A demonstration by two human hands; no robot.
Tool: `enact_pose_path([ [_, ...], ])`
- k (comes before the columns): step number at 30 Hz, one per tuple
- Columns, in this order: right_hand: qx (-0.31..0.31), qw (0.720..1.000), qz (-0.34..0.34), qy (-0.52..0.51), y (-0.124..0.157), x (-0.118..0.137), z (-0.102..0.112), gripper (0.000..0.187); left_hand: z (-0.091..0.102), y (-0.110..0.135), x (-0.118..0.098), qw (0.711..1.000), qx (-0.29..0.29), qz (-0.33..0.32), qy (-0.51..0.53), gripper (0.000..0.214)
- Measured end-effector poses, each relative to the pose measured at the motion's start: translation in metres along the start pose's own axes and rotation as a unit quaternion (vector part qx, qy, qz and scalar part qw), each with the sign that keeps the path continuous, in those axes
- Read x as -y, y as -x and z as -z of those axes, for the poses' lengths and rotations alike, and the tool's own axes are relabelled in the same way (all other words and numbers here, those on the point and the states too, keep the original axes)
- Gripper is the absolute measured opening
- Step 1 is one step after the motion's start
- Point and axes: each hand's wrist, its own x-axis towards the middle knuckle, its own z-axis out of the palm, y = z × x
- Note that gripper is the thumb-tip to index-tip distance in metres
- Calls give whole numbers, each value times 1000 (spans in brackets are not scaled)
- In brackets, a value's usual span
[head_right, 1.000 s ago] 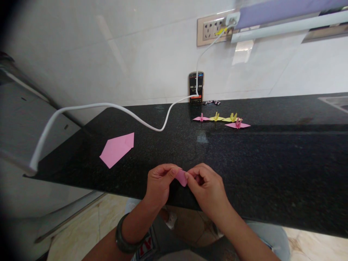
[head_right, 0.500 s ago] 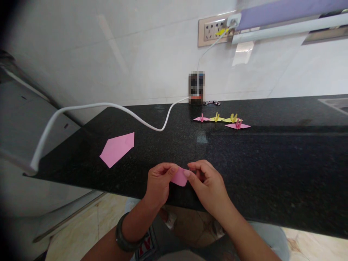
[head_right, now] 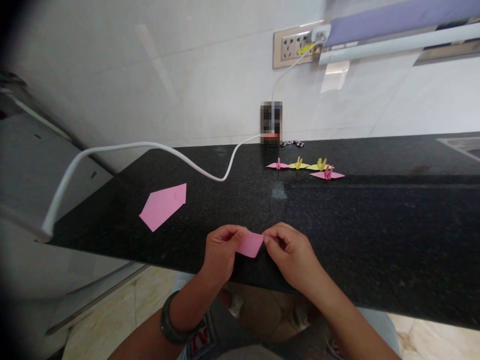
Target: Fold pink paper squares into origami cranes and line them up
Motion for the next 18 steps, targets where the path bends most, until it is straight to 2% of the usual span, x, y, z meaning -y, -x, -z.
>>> enact_pose_path([
  [7, -18, 998, -58, -30, 0, -9, 5, 19, -1, -4, 5, 997, -42, -16, 61, 14],
  [9, -20, 998, -54, -35, 0, -8, 4, 19, -1, -5, 5, 997, -32, -16, 66, 13],
  [13, -15, 999, -3, -46, -1, 1, -5, 14, 0, -4, 4, 998, -23, -18, 61, 11],
  [18, -55, 995, -40, -78, -2, 4, -14, 16, 1, -1, -1, 1000, -2, -25, -1, 14],
])
